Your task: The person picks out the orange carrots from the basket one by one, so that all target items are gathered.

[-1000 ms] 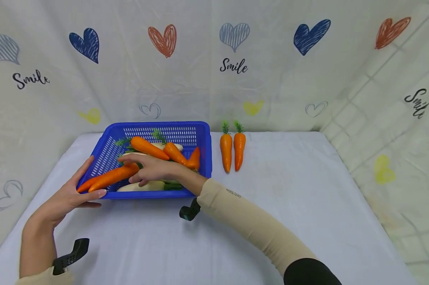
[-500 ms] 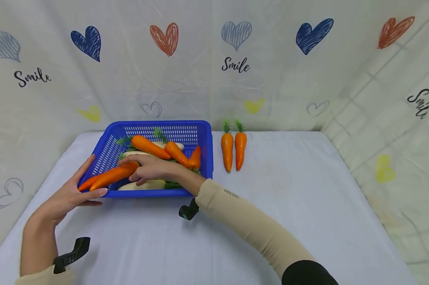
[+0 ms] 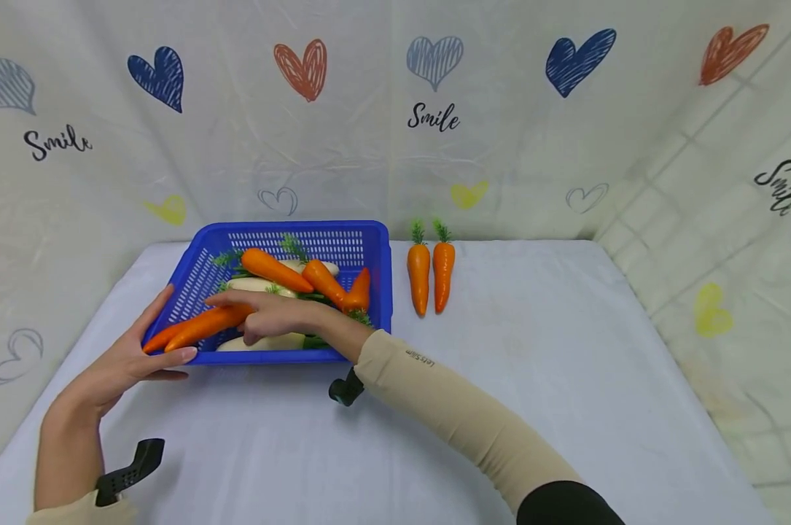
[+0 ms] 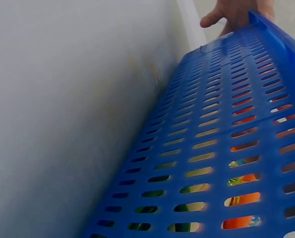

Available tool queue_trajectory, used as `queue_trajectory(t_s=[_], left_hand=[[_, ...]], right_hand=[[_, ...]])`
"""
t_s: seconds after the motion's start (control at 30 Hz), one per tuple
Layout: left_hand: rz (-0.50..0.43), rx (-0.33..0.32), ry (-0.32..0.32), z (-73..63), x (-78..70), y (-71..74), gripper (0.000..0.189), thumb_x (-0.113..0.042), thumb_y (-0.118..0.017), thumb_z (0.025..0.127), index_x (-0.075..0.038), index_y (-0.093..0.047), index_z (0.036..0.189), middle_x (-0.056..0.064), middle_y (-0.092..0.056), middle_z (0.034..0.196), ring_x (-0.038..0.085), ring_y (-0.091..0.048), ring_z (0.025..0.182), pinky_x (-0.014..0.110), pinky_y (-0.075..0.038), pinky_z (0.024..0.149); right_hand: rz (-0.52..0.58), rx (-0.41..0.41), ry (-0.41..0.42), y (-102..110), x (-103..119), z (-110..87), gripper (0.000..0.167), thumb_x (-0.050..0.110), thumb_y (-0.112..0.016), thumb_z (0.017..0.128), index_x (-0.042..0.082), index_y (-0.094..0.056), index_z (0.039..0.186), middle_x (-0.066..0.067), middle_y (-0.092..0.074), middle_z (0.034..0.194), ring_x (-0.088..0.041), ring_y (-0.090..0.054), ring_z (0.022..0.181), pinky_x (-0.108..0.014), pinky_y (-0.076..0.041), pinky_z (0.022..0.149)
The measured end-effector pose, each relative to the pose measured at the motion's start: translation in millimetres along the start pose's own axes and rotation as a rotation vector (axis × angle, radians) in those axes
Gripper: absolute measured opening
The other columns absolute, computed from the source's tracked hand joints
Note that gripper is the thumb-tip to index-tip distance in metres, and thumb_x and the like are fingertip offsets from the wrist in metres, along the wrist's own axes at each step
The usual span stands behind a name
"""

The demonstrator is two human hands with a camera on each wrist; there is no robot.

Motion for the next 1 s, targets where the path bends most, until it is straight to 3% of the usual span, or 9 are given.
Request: queue_trajectory(t_s=[0.1, 0.27, 0.4, 0.6, 0.8, 0.93, 1.0], left_hand=[[-0.001, -0.002, 0.0, -1.3, 0.8, 1.1, 0.102, -0.033, -0.064, 0.103, -0.055, 0.019, 0.158, 0.034, 0.006, 0.169, 0.029, -0.06, 0.117, 0.039, -0.066, 0.084], [-0.022, -0.006, 0.003, -5.0, 2.3, 0.0, 0.102, -0.031, -0.064, 0.103, -0.054, 0.019, 0.158, 0.034, 0.007, 0.169, 0.031, -0.058, 0.118, 0.041, -0.066, 0.085], [-0.037, -0.006, -0.001, -6.2, 2.9, -1.7, 0.104, -0.03, -0.066, 0.102, -0.055, 0.019, 0.158, 0.034, 0.008, 0.169, 0.032, -0.058, 0.12, 0.041, -0.066, 0.084], [-0.041, -0.004, -0.013, -5.3, 2.6, -2.3, 0.105, -0.031, -0.067, 0.101, -0.056, 0.018, 0.158, 0.032, 0.008, 0.171, 0.042, -0.055, 0.128, 0.042, -0.066, 0.085], [-0.019, -0.007, -0.016, -4.0, 2.2, -2.7, 0.104, -0.032, -0.065, 0.102, -0.055, 0.019, 0.158, 0.033, 0.007, 0.17, 0.044, -0.056, 0.128, 0.043, -0.066, 0.086], [-0.019, -0.008, -0.021, -4.6, -0.5, -1.8, 0.104, -0.031, -0.066, 0.102, -0.055, 0.019, 0.158, 0.033, 0.007, 0.17, 0.04, -0.059, 0.125, 0.042, -0.066, 0.085], [-0.025, -0.008, -0.021, -4.7, -1.0, -2.2, 0.104, -0.031, -0.066, 0.102, -0.056, 0.018, 0.158, 0.033, 0.007, 0.17, 0.038, -0.06, 0.123, 0.042, -0.066, 0.085]], right_hand=[[0.039, -0.037, -0.008, -0.1, 0.8, 1.0, 0.081, -0.004, -0.056, 0.09, 0.026, -0.037, 0.163, 0.004, -0.04, 0.165, -0.018, -0.049, 0.127, -0.022, -0.057, 0.091], [0.147, -0.107, -0.026, -0.3, 1.8, -0.6, 0.067, 0.002, -0.056, 0.099, 0.023, -0.04, 0.161, -0.003, -0.047, 0.162, -0.013, -0.059, 0.115, -0.034, -0.063, 0.093], [0.147, -0.156, -0.013, 0.7, 3.5, -3.2, 0.065, 0.008, -0.06, 0.1, 0.024, -0.041, 0.16, -0.006, -0.053, 0.156, -0.008, -0.06, 0.106, -0.036, -0.064, 0.092], [0.145, -0.204, 0.041, 5.4, 4.4, -10.0, 0.062, 0.021, -0.067, 0.101, 0.026, -0.044, 0.158, -0.008, -0.058, 0.151, -0.014, -0.067, 0.111, -0.039, -0.065, 0.09], [0.086, -0.26, 0.086, 14.1, 7.5, -21.0, 0.056, 0.036, -0.071, 0.099, 0.028, -0.053, 0.151, -0.003, -0.059, 0.144, -0.008, -0.061, 0.111, -0.036, -0.065, 0.089], [0.078, -0.33, 0.071, 21.6, 8.6, -27.4, 0.045, 0.045, -0.074, 0.095, 0.033, -0.063, 0.138, 0.005, -0.061, 0.136, -0.011, -0.06, 0.112, -0.03, -0.063, 0.087], [0.059, -0.374, 0.058, 25.1, 8.7, -30.0, 0.041, 0.047, -0.076, 0.093, 0.034, -0.067, 0.131, 0.01, -0.063, 0.133, -0.01, -0.059, 0.116, -0.029, -0.059, 0.093]])
Point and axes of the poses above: each hand's wrist, its own z-axis towards the middle knuckle, its own y-axis out of the back of the hand, x = y × z, the point moved 7 cm from there along z, towards the middle knuckle
